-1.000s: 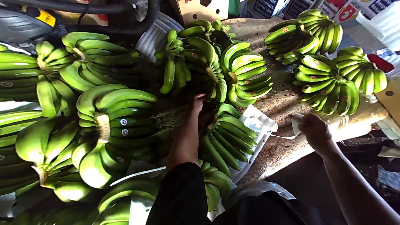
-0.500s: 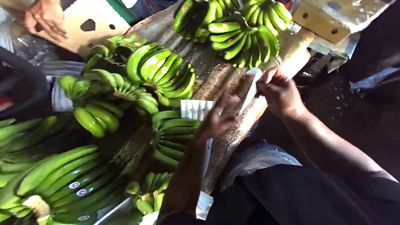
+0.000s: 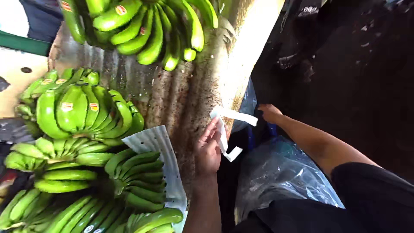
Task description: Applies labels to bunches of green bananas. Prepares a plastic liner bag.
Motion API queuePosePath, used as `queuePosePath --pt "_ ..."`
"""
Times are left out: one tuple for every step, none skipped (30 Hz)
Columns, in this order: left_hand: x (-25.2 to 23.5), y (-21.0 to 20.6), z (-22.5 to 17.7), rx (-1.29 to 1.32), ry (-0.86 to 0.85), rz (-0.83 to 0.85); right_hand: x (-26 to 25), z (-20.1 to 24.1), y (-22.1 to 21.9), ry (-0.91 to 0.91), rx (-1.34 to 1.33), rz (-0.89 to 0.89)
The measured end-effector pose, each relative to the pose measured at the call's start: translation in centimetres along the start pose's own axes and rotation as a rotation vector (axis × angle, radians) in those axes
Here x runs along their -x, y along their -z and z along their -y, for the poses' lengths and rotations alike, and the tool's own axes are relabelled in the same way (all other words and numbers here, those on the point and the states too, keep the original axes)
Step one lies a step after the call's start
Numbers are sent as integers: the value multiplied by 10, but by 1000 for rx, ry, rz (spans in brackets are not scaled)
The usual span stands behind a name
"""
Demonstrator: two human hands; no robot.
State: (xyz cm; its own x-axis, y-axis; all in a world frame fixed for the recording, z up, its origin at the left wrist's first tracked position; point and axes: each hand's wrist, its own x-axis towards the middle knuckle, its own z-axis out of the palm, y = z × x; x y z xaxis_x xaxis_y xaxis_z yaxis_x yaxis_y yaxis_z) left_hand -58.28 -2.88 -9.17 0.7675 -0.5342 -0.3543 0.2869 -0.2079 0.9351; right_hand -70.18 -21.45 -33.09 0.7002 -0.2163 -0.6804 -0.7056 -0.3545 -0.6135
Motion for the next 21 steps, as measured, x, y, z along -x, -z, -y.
queuePosePath --pt "-11 -2 4 -60 -2 8 -27 -4 -22 81 31 -9" --pt "-23 -4 8 -112 -30 14 -54 -3 -39 145 63 -11" --pt "-36 -7 11 -157 -89 12 -76 4 -50 189 102 1" --pt "-48 -9 16 -200 -179 9 -94 14 -57 230 140 9" --pt "-60 -12 21 -249 -295 -1 -111 22 -63 267 197 13" --pt "-71 -15 29 -304 -422 -20 -127 29 -67 288 258 23" --pt "-79 -18 38 -368 -559 -51 -143 32 -69 287 323 45" --pt "-83 -21 50 -446 -701 -94 -158 30 -73 277 372 71" --pt "-85 -25 65 -521 -830 -130 -172 22 -79 261 386 77" --pt "-86 -30 84 -575 -930 -157 -185 8 -88 244 351 54" --pt "-84 -38 107 -627 -987 -162 -194 -11 -98 196 278 26" --pt "-82 -45 135 -674 -998 -135 -195 -32 -108 119 207 -5" --pt "-78 -48 167 -732 -966 -84 -184 -47 -108 24 224 20" --pt "-74 -49 198 -805 -898 -8 -167 -59 -103 -65 266 91" --pt "-70 -48 229 -880 -824 79 -146 -68 -96 -131 354 183" --pt "-69 -48 250 -970 -734 212 -119 -73 -81 -188 368 276" --pt "-71 -50 261 -1085 -575 384 -87 -77 -63 -215 360 345" --pt "-74 -53 263 -1188 -292 599 -57 -85 -49 -191 363 364" --pt "-80 -58 263 -1285 11 787 -26 -93 -38 -97 409 364" --pt "-83 -62 264 -1351 274 929 3 -99 -29 -15 448 354" --pt "-81 -63 263 -1372 491 1033 31 -100 -21 21 448 336"
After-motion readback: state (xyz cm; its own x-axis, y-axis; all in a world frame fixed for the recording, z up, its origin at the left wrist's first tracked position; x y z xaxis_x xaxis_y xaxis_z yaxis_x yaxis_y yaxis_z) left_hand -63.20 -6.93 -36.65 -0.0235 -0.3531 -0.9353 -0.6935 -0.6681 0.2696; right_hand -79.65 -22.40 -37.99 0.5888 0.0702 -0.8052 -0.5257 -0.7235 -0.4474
